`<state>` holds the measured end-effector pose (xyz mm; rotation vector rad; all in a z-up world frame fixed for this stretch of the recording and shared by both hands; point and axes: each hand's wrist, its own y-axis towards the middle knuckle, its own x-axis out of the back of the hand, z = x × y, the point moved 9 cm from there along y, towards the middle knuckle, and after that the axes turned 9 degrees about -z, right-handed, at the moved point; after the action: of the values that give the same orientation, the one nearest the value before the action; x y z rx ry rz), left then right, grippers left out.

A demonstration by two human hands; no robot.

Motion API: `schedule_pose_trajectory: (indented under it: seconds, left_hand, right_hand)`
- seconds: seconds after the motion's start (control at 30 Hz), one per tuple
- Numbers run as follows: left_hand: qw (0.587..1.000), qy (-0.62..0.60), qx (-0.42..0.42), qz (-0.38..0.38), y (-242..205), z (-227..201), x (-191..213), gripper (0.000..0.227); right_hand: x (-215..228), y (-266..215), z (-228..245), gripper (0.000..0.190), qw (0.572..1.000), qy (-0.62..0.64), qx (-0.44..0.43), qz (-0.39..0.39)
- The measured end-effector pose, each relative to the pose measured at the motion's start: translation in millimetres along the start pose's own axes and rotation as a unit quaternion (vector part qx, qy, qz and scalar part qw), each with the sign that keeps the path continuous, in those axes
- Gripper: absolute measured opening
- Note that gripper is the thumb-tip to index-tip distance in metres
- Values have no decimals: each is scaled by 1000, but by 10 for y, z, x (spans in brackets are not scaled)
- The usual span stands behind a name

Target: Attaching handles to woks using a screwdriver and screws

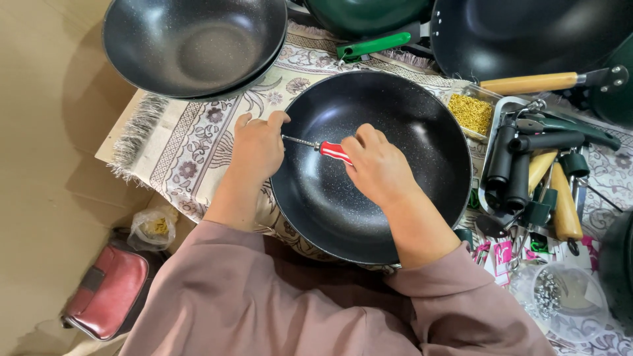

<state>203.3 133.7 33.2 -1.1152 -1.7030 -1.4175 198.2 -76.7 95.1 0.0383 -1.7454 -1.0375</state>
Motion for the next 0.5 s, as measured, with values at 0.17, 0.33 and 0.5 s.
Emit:
schedule_pose_trajectory:
  seconds: [0.17,0.33,0.5]
  left_hand:
    - [1000,-7,-6,-5,11,-22,36,25]
    - [1000,-10,-11,0,14,-30,47,25]
    - [1000,-12,-6,24,33,-87,138,25]
  right_hand:
    - [170,79,78,10,996,-4,57,-64]
    - [322,148,158,9,994,15,65,-83]
    - [176,90,12,14,994,93,-2,-56]
